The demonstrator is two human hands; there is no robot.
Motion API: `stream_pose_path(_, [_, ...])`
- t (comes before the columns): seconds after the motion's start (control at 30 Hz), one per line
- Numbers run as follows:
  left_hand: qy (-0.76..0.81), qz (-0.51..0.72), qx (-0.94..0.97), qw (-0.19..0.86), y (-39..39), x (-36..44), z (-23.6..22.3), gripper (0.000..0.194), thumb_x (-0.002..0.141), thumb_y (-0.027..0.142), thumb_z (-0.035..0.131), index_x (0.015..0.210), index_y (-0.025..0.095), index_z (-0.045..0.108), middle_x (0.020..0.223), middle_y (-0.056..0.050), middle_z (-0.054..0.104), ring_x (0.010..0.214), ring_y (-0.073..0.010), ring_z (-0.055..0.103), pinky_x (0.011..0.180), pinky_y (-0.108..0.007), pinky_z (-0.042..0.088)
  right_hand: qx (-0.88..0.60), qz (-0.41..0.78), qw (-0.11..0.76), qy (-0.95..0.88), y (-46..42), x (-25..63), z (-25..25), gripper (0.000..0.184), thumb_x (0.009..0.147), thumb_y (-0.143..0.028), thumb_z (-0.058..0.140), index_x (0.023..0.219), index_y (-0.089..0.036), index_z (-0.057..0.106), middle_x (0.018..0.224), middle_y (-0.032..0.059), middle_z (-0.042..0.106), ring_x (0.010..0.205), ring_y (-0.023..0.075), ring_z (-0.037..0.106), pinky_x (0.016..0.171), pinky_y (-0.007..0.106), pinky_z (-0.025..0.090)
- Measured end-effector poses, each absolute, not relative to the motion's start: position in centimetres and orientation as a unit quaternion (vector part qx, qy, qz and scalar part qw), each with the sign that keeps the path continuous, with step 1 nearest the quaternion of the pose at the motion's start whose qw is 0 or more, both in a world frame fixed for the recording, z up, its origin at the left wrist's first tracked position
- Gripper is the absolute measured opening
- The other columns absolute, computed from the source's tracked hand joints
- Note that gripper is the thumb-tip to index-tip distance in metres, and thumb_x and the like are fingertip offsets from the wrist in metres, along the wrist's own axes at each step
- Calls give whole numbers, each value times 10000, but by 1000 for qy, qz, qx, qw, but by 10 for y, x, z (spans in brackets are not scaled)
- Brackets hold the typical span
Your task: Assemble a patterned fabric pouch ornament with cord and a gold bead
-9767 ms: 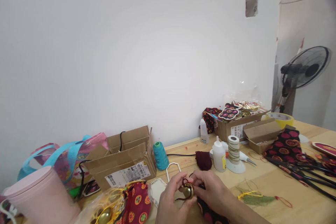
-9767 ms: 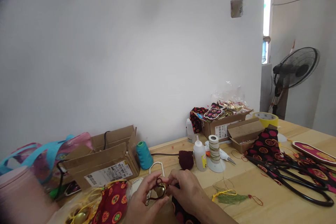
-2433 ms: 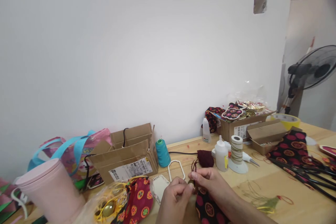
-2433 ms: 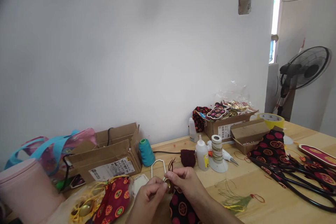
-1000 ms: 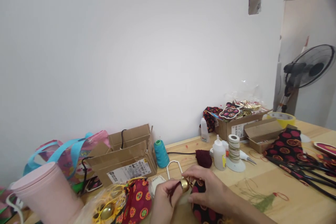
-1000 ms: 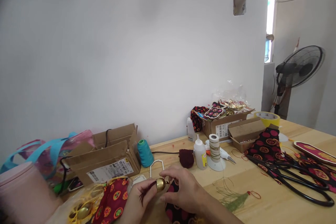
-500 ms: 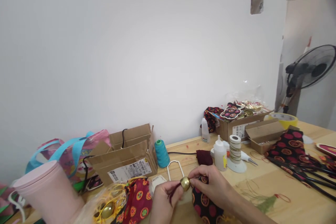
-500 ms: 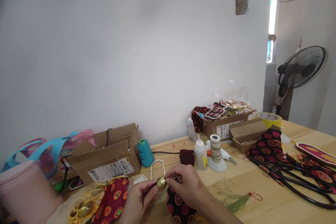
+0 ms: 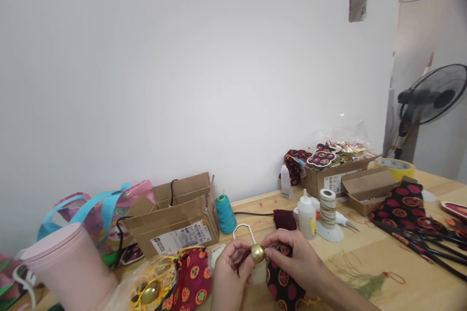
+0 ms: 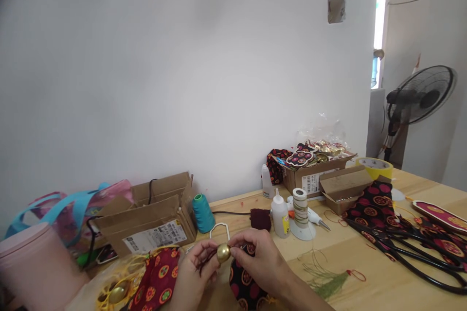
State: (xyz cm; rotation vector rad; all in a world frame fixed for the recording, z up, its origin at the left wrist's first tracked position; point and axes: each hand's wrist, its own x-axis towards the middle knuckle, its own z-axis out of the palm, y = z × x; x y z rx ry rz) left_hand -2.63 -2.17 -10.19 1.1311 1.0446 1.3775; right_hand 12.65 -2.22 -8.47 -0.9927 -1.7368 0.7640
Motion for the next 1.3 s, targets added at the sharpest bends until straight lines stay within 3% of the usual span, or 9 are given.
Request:
stream_pose_path(0.2, [465,556,498,477,-23,-26,-100,216,482,300,720,594,135,637,512,-12,634,459,-111,519,394,-182,397,-401,292,443,-747,-25,126,-85,240,645,-144,597,878,-197,618,798,6,639,748,156,552,680,241,410])
stream_pose_path(0.37, [469,537,544,442,-25,-25,-98,169,512,289,700,560,136,648,506,-17,630,444,-107,508,430,-190,403,-394,258,386,-794,-22,129,-86,252,625,-229,662,874,-223,626,708,-15,606,677,142,525,606,220,376])
stream_pose_path(0.67, [487,528,552,423,-26,-26,-93,139,534,267,686,551,134,650,509,-10,617,465,-102,492,466,-195,395,-364,230,403,-807,-14,138,-85,236,667,-223,635,900,-222,599,751,-3,565,723,143,517,630,224,383])
stream_pose_path(0.77, [493,527,507,471,-25,-24,-94,155,475,257,720,518,125,651,471,3,602,428,-83,464,431,-183,369,-359,145,364,-847,-17,141,-76,205,715,-213,583,920,-215,589,740,8,543,710,140,507,613,221,369])
stream_pose_path(0.87, [479,514,461,542,-23,-22,-97,223,419,294,748,508,115,651,394,24,561,382,-66,436,403,-179,346,-345,57,264,-899,-21,142,-60,154,755,-194,522,894,-214,586,718,10,538,663,134,497,546,218,333])
stream_pose_path(1.0, [451,503,432,597,-21,-20,-101,324,388,374,750,544,107,653,358,34,532,361,-55,425,397,-175,341,-347,-6,147,-926,-21,140,-34,66,712,-177,562,763,-195,598,677,1,541,575,122,480,465,222,269])
stream_pose_path(1.17, [398,493,398,664,-28,-19,-101,308,447,352,745,591,96,655,440,22,549,405,-43,445,416,-159,360,-307,33,84,-947,-16,135,-9,37,678,-183,609,712,-178,622,645,-3,550,570,108,474,471,200,273])
stream_pose_path(1.3, [349,505,370,697,-34,-19,-97,245,502,294,738,603,92,644,493,12,558,431,-37,463,441,-151,390,-299,120,81,-943,-11,138,-1,137,646,-198,640,783,-191,645,595,-31,502,560,98,439,476,186,278])
